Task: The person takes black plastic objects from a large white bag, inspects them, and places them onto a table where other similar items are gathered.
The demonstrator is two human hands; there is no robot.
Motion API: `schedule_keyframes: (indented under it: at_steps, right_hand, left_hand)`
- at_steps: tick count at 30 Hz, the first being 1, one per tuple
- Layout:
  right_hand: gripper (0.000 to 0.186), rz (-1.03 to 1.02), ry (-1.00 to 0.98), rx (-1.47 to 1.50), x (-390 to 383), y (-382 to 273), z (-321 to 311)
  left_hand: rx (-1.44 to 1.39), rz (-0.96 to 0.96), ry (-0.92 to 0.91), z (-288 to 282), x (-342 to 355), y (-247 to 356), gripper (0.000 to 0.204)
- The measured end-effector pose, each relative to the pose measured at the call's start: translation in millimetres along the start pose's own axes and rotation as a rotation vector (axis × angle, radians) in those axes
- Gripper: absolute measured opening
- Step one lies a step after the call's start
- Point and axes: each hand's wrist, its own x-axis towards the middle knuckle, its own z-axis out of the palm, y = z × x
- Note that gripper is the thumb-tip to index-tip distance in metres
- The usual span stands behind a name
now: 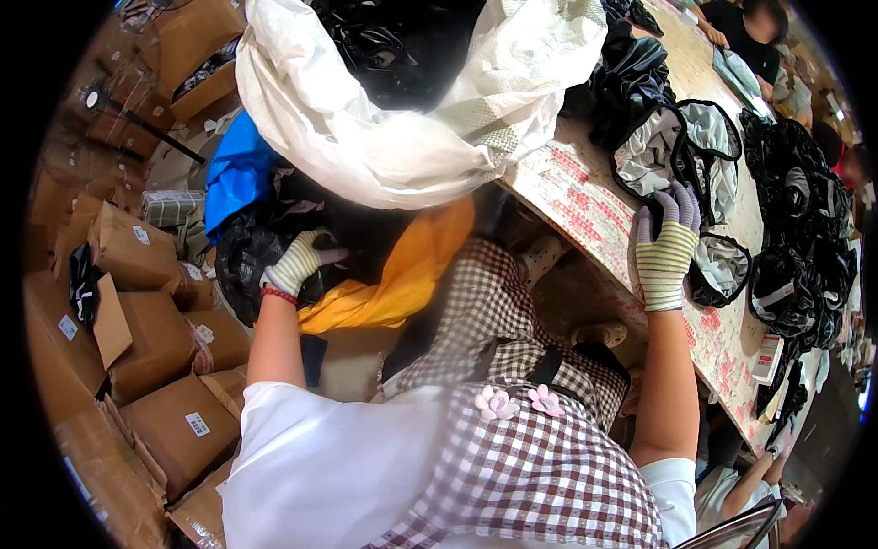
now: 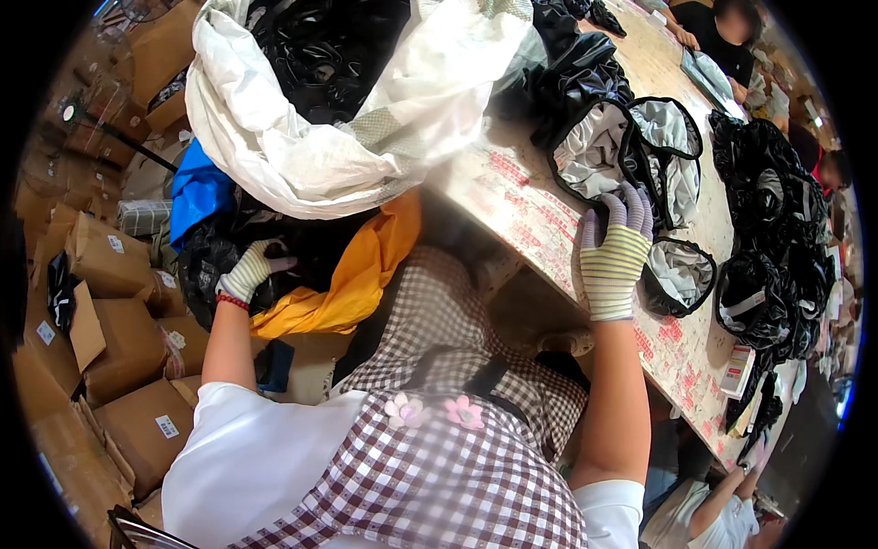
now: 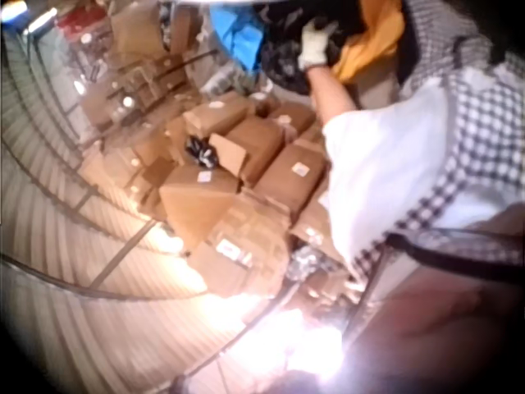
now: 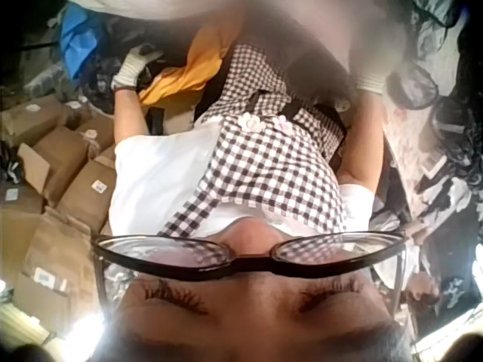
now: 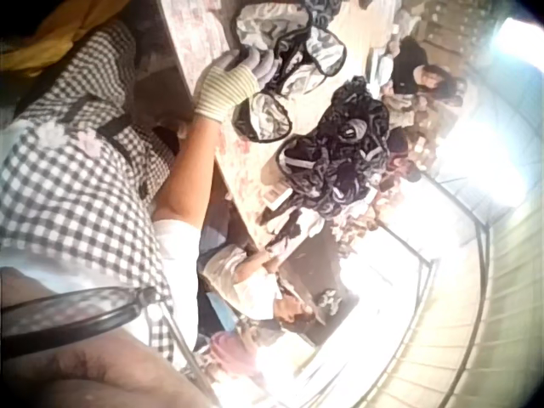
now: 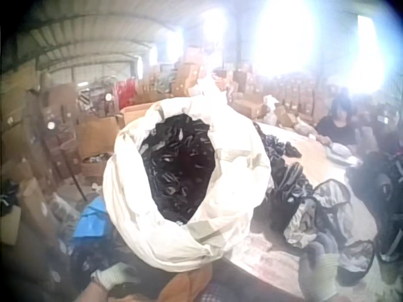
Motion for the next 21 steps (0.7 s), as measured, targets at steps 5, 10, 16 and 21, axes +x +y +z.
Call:
schedule_keyframes:
  at_steps: [5, 10, 16, 21]
  right_hand:
    - [0.044, 0.15, 0.087, 0.06, -1.5, 3.7, 4.6]
    - [0.045, 0.216, -0.038, 0.141, 5.6, 37.3, 5.0]
    - [0.038, 0.393, 0.09, 0.601, 15.8, 74.1, -31.4]
    - [0.026, 0.055, 0.05, 0.259, 1.2, 37.1, -94.2]
  left_hand:
    - [-0.64, 0.228, 0.418, 5.1, -23.1, 39.2, 0.023]
    - [-0.822, 0.271, 0.297, 8.9, -32.2, 85.0, 0.02]
    - [-0.787, 0.362, 0.079, 66.2, -32.0, 117.6, 0.022]
    - [-0.311, 0.068, -0.629, 161.6, -72.3, 165.5, 0.038]
